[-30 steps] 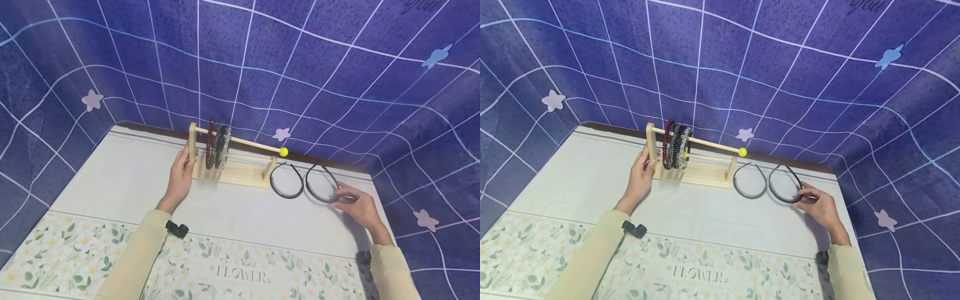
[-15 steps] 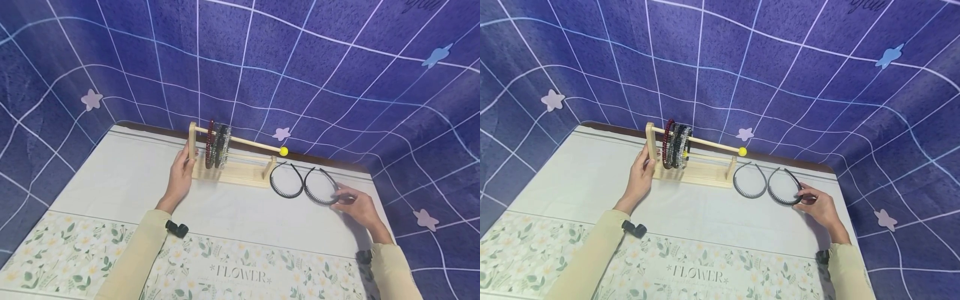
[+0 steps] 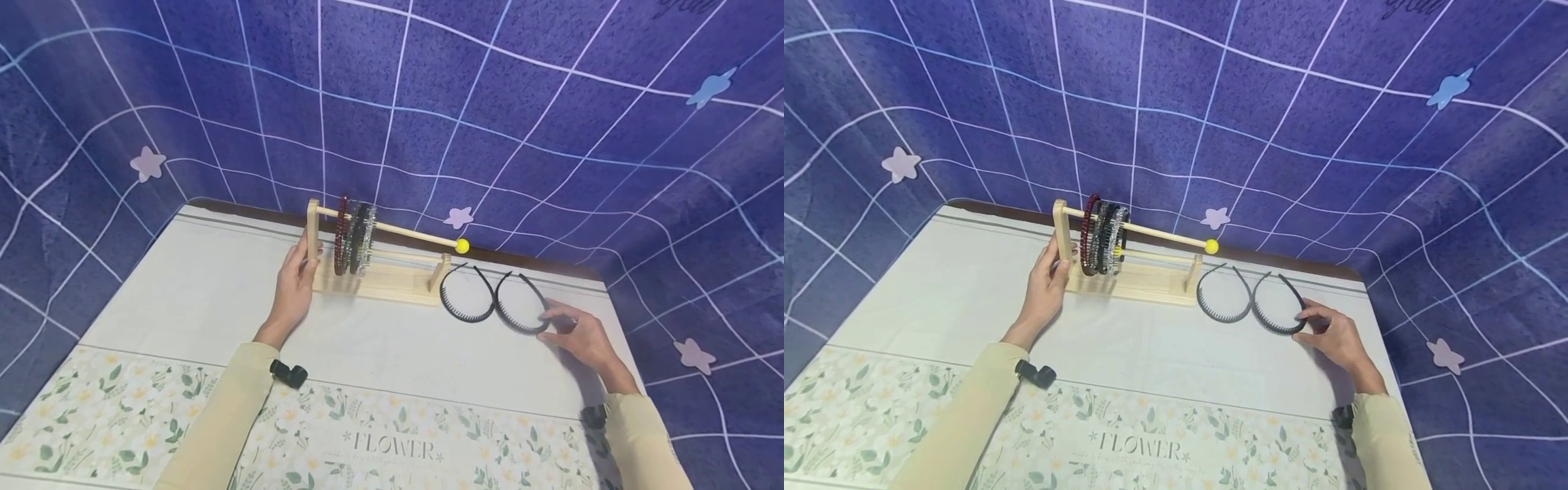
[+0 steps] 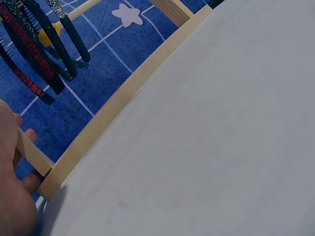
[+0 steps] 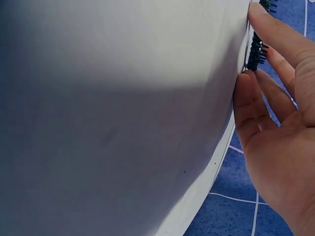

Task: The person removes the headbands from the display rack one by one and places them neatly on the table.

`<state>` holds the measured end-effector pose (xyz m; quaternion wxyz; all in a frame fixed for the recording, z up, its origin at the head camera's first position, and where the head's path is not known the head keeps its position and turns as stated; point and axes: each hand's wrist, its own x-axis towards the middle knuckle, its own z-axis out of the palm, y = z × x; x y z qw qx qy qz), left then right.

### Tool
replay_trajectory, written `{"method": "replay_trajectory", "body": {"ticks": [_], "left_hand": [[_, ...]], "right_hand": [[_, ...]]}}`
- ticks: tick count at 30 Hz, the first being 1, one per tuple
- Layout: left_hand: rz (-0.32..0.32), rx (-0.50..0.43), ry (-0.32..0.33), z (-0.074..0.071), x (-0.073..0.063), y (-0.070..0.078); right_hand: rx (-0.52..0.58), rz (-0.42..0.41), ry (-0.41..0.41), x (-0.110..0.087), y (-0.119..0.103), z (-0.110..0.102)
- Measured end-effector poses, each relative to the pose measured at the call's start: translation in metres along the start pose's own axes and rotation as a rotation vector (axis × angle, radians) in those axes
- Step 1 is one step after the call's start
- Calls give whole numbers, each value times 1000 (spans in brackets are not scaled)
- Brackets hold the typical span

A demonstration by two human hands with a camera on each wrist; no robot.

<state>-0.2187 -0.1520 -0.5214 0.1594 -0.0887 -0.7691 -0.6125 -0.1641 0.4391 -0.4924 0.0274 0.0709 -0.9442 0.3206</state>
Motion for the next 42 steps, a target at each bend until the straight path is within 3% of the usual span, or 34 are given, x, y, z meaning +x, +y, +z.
{"method": "replay_trajectory", "body": {"ticks": [17,25,30,35,42], "left_hand": [[18,6,4,-1,-1,-3],[16,-5,-13,1,1,-8],[21,-1,-8,1,2,-8],[19,13,-12,1,2,-8],[28,12,-12,0,1,-5]], "right_hand": [[3,-25,-12,1,-2,1],[-118,-168,1,-1,-8,-3],[-129,-205,-12,-2,-17,-9],[-82,-251,40,-7,-28,-9],[28,-233,182,-12,-57,-2]]}}
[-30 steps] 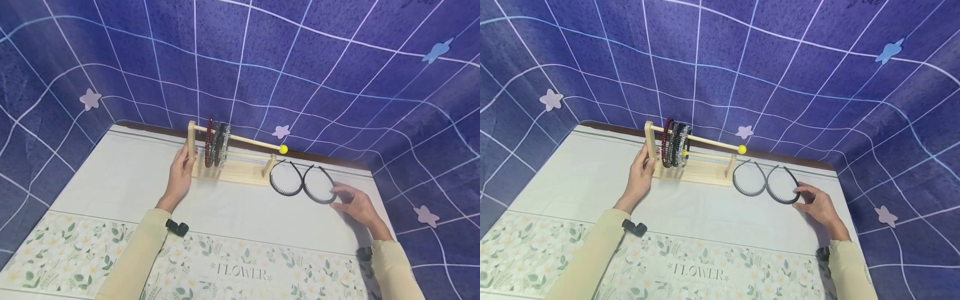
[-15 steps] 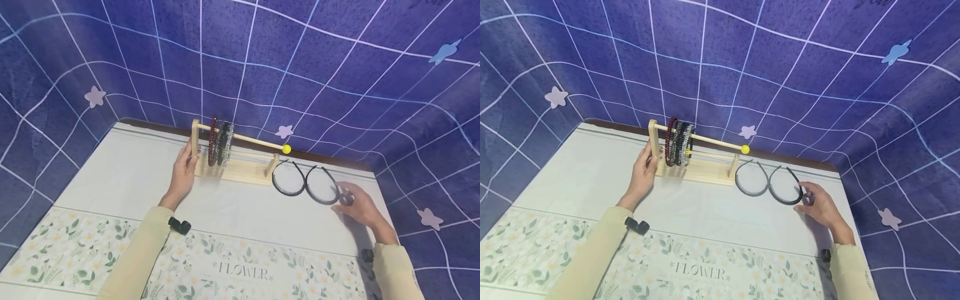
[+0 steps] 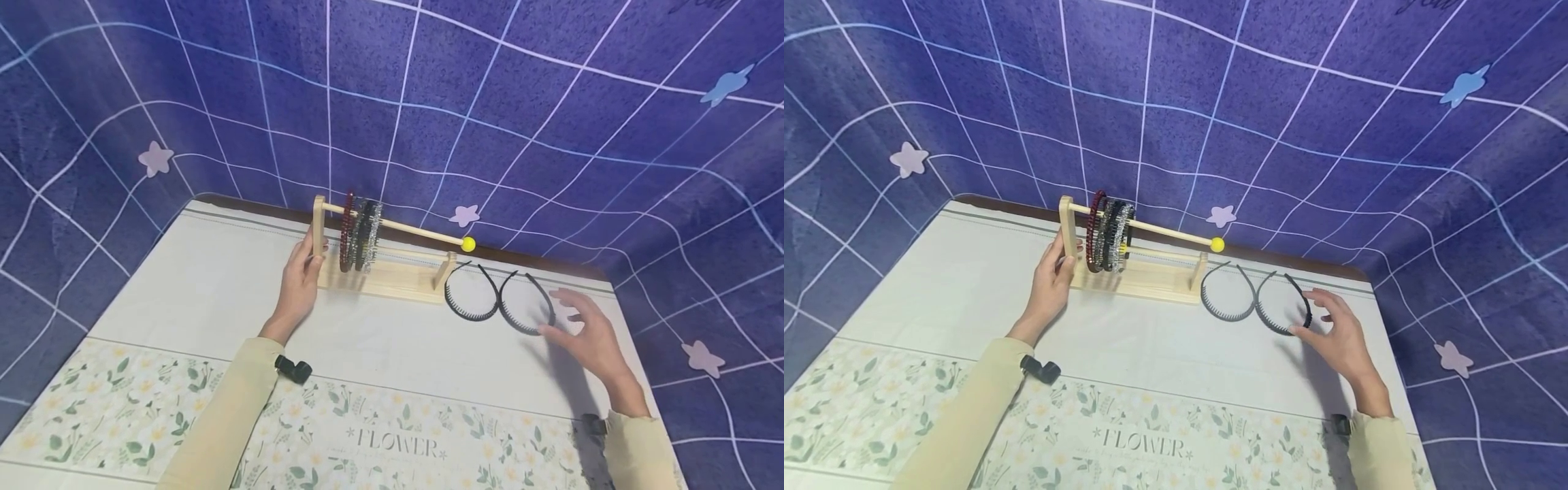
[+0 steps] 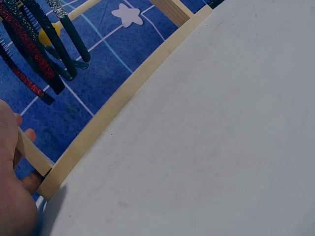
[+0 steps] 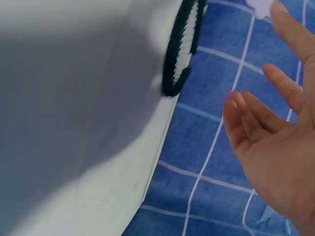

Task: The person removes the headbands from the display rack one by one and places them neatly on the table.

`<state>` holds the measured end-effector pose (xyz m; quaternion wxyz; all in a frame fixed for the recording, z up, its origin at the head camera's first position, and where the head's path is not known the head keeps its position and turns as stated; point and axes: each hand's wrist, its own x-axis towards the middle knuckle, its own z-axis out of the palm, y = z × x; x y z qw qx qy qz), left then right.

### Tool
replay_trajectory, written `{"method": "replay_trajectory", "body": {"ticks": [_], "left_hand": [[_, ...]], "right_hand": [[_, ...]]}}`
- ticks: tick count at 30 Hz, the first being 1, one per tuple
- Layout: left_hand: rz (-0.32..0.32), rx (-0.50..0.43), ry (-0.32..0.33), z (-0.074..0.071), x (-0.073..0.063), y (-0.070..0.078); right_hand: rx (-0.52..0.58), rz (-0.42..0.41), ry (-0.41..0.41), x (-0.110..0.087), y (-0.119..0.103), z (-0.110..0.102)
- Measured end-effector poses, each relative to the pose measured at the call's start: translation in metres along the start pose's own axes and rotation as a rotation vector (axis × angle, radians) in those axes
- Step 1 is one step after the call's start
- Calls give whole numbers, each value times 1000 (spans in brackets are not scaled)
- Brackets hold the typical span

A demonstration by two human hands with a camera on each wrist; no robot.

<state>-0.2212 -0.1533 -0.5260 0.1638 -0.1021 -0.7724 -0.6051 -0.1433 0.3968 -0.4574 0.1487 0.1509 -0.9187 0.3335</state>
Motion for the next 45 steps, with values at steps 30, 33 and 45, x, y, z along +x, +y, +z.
{"method": "replay_trajectory", "body": {"ticks": [30,33,45], "left_hand": [[0,5,-1,-1,0,1],[-3,4,-3,-1,-1,1],[-16,4,5,0,1,2]], "right_hand": [[324,162,329,19,-127,51],[379,141,318,21,-134,57],[583,149,272,31,-162,78]]}}
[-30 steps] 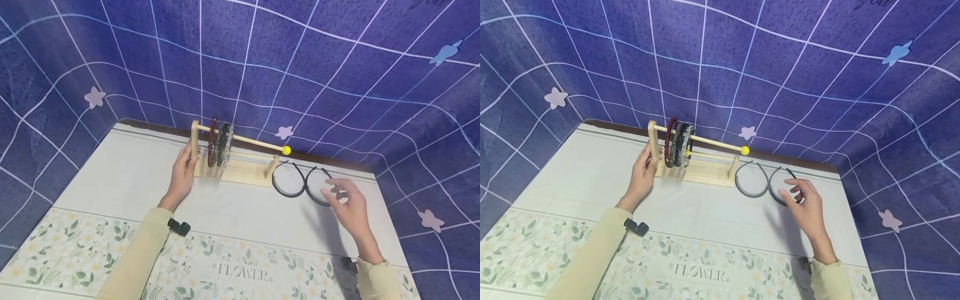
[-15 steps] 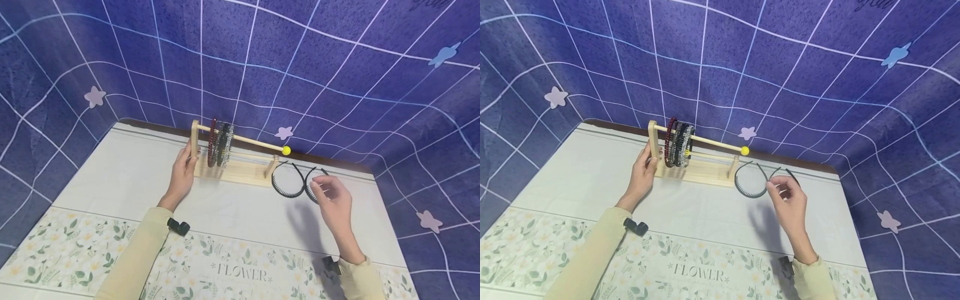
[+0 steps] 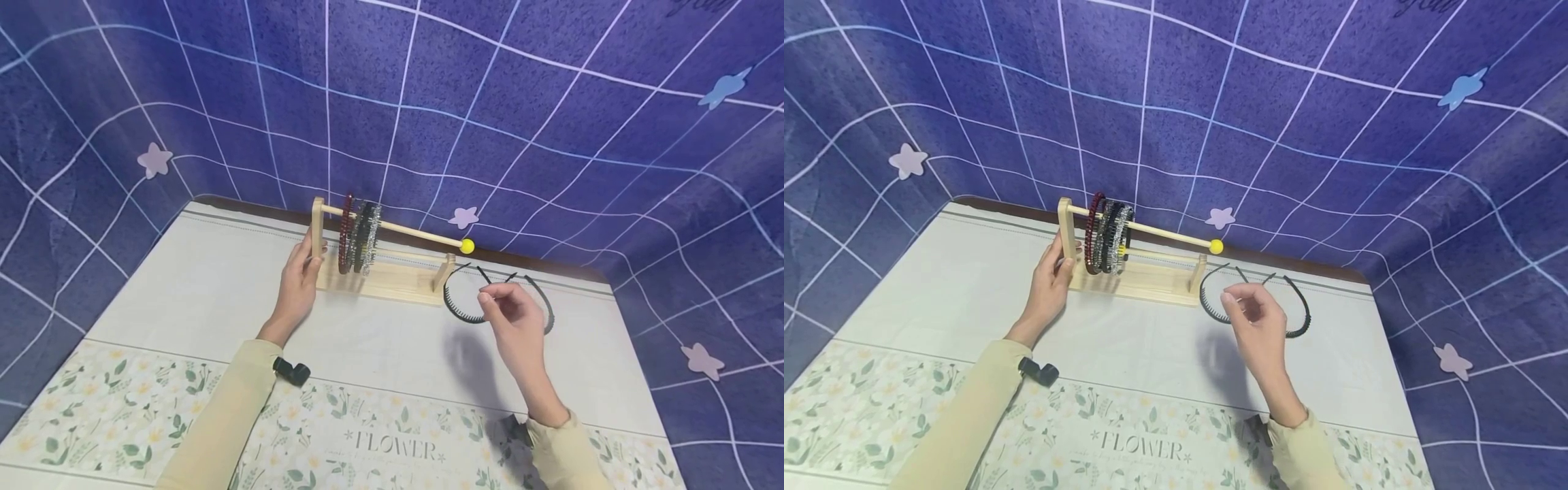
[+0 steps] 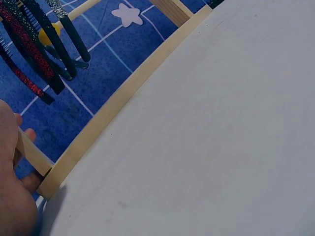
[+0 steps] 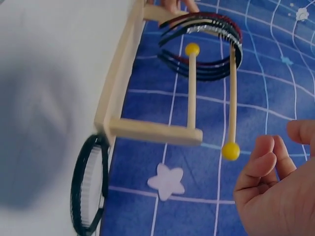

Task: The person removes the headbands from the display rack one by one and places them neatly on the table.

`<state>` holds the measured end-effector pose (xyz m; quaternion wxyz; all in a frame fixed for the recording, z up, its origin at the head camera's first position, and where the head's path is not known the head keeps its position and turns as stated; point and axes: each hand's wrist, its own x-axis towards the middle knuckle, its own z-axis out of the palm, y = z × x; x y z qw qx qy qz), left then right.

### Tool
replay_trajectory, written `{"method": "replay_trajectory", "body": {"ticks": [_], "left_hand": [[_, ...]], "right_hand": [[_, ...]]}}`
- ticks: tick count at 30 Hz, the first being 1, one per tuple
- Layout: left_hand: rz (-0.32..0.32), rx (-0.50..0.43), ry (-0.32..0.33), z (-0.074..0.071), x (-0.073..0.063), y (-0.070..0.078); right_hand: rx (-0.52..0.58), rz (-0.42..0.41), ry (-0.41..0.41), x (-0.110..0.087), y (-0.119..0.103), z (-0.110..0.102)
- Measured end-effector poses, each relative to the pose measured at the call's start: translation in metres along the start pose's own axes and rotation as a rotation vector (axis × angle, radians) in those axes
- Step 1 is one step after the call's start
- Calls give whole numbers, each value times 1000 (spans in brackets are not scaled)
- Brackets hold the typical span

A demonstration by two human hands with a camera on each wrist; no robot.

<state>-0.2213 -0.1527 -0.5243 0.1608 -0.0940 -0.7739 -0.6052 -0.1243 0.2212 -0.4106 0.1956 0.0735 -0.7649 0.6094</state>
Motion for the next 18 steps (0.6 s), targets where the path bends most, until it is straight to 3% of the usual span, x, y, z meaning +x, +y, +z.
{"method": "replay_trajectory", "body": {"ticks": [18], "left_hand": [[2,-7,-5,0,-2,2]], "right_hand": [[81,48,-90,-1,-9,41]]}}
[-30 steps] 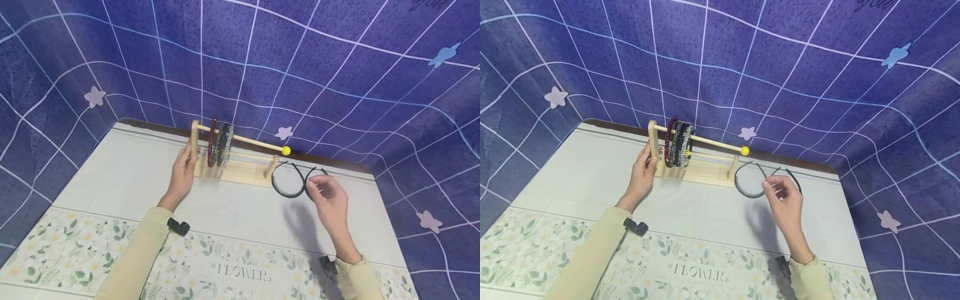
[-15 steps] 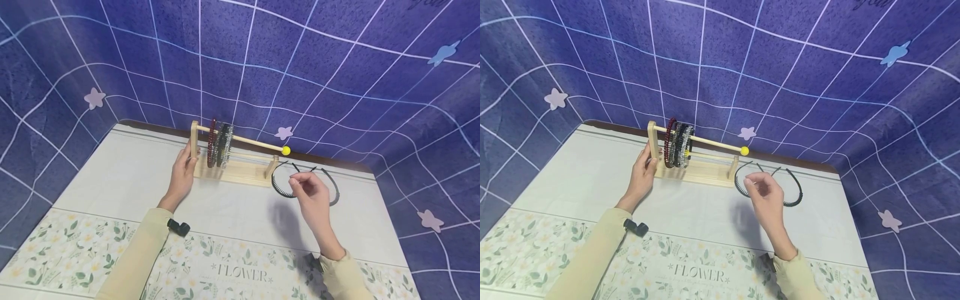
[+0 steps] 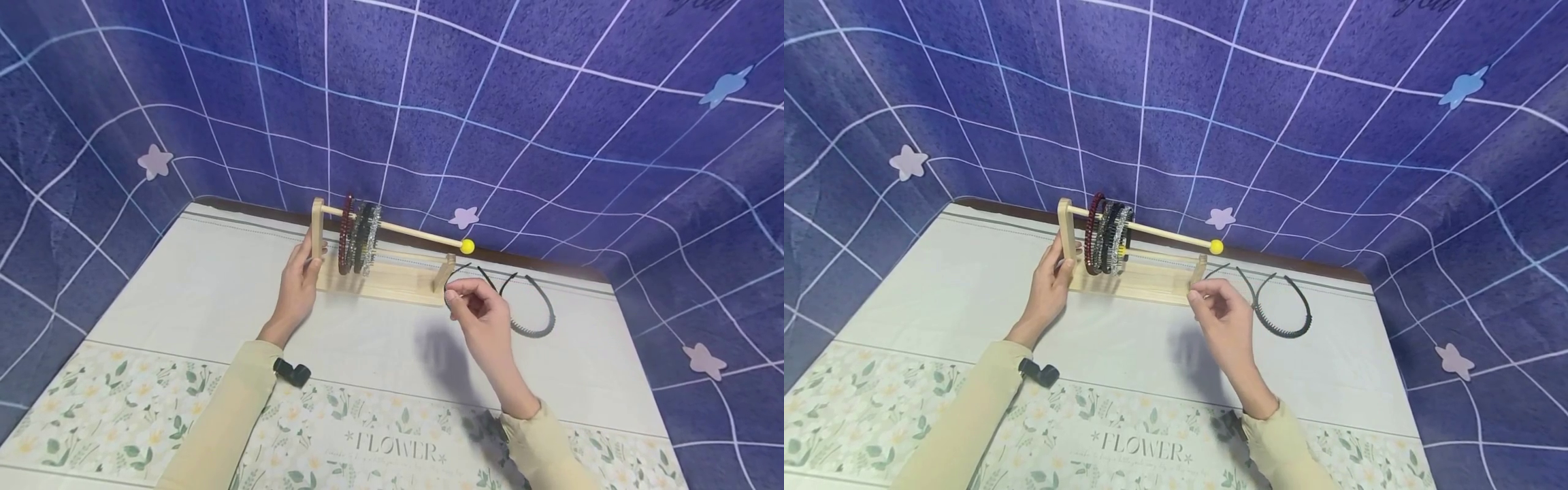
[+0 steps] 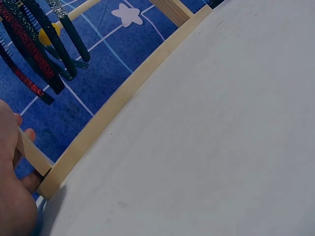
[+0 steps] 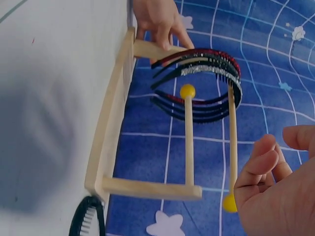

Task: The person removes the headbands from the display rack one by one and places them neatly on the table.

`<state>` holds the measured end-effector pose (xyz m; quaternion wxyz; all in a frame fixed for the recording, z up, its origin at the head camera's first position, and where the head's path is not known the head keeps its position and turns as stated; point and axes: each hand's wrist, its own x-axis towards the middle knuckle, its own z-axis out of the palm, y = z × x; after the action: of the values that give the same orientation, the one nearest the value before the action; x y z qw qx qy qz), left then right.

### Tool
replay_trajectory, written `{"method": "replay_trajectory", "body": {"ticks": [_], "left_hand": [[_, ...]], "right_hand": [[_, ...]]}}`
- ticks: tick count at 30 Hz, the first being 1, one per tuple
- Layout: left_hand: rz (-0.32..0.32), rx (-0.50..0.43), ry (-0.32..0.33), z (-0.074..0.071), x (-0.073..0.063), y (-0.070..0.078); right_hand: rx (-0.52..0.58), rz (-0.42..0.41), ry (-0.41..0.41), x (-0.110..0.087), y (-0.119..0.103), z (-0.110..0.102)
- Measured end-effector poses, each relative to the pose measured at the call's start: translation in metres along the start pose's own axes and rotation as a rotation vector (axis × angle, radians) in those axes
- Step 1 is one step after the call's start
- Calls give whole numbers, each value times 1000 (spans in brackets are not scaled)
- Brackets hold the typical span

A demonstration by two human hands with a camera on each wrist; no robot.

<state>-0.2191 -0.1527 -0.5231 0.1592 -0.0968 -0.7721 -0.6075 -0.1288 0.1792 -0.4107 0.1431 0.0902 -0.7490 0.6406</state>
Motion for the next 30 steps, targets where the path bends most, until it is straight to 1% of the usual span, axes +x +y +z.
{"method": "replay_trajectory", "body": {"ticks": [6,15,23,30], "left_hand": [[0,2,4,0,-1,-1],[8,13,4,1,1,-2],[8,10,0,2,1,-4],[10,17,0,1,0,-1]], "right_hand": [[16,14,-17,2,-1,14],[49,74,-54,9,-3,34],[103,76,-79,11,0,53],[120,48,-97,12,3,67]]}}
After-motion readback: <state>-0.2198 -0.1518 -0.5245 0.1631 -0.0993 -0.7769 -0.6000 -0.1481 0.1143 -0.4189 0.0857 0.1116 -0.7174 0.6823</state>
